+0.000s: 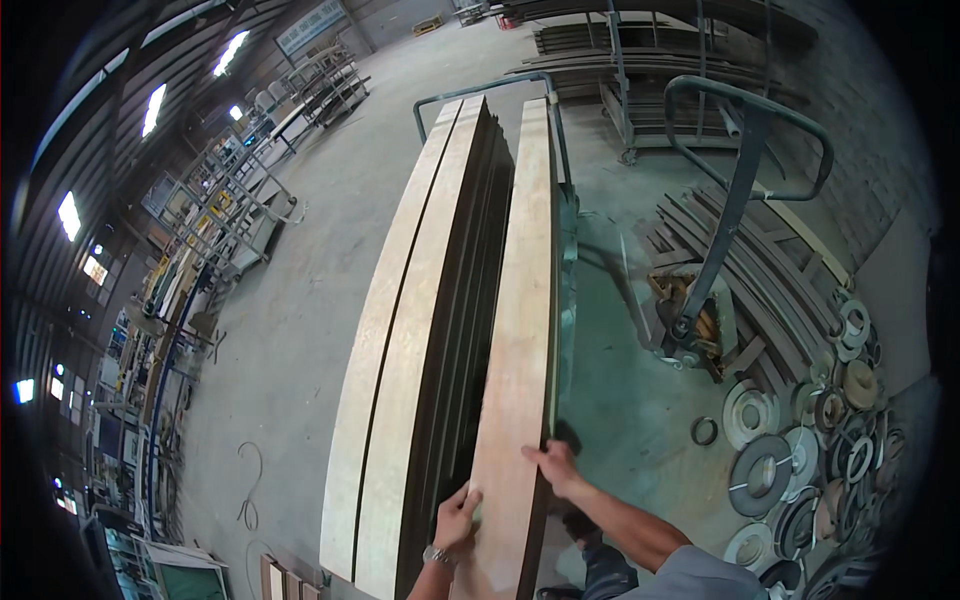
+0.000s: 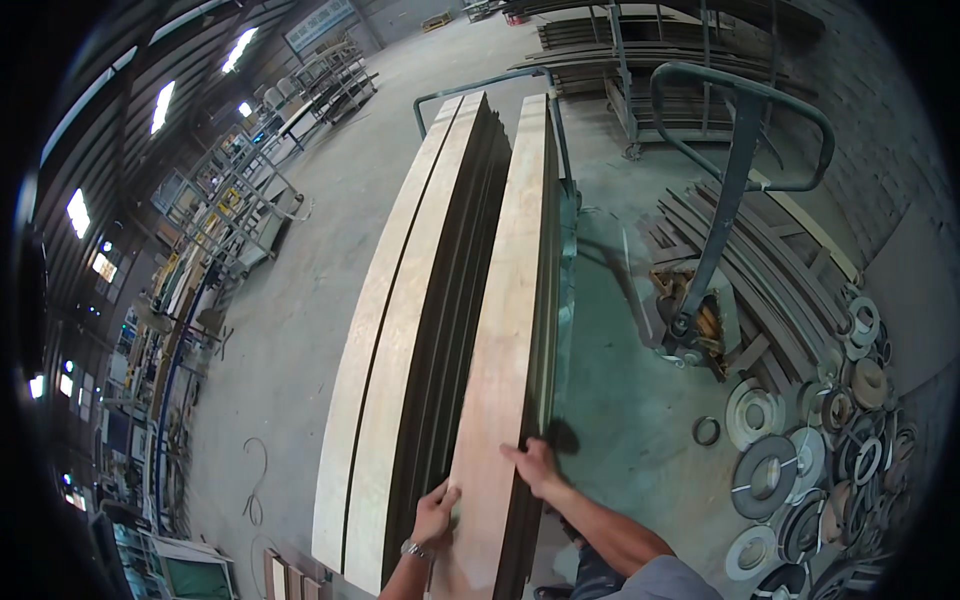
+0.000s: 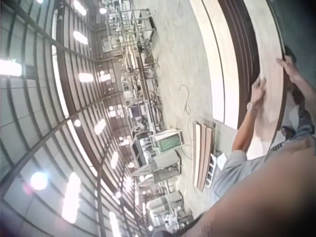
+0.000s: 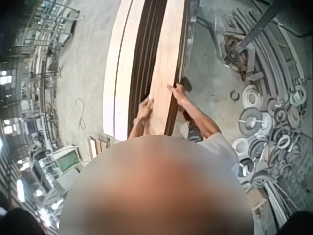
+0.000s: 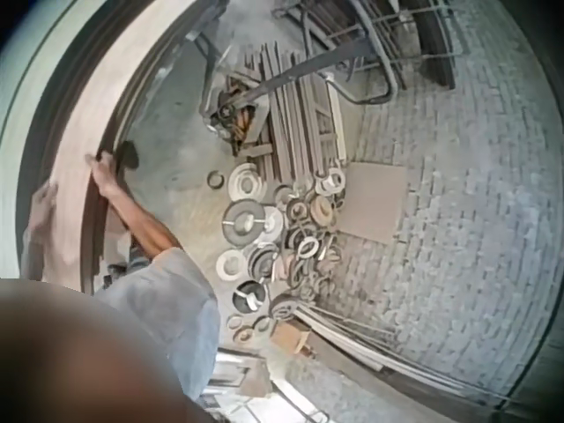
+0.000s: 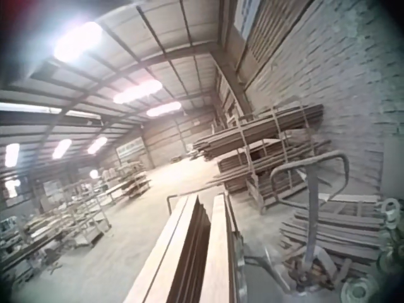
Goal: The recorder labels wooden boards with tape and a marker according to a specification sheet in a factory production area.
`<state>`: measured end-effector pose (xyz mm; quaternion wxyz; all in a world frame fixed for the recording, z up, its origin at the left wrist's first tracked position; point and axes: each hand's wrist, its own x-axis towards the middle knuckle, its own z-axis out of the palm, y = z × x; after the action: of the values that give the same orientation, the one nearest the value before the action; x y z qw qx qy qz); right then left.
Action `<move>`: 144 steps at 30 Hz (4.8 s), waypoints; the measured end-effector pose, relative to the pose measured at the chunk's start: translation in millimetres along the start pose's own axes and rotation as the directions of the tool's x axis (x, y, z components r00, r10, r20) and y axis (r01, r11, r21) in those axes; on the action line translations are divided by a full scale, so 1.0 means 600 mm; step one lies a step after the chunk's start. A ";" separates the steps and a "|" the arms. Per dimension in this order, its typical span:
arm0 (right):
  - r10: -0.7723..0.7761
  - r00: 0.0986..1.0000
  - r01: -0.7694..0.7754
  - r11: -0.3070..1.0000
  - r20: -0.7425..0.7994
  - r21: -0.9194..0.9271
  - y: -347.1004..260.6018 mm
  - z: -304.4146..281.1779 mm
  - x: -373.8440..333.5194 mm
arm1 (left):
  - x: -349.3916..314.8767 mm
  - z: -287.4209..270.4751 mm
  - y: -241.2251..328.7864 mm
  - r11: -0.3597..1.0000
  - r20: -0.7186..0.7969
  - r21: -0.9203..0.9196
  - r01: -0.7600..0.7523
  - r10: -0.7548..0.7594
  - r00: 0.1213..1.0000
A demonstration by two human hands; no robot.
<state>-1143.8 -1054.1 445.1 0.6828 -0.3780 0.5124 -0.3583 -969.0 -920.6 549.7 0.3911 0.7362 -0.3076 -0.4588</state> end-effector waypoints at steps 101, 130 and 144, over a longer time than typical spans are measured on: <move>0.644 0.345 0.702 0.307 0.683 -0.643 0.927 1.377 -1.596 | -1.745 -1.203 -1.464 0.510 -0.279 -0.841 0.182 -0.696 0.661; 0.892 -0.194 0.885 0.338 0.408 -0.319 1.164 1.921 -1.695 | -1.803 -1.680 -1.382 0.063 0.005 -0.982 0.178 -0.934 0.358; 0.855 0.390 0.719 -0.050 0.343 -0.693 1.231 1.745 -1.931 | -2.006 -1.700 -1.720 0.492 -0.055 -0.832 0.255 -0.531 0.846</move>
<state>-305.0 455.6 487.3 0.3235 -0.8049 0.1306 0.4801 -406.5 876.7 466.4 0.6034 0.5922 0.1745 -0.5047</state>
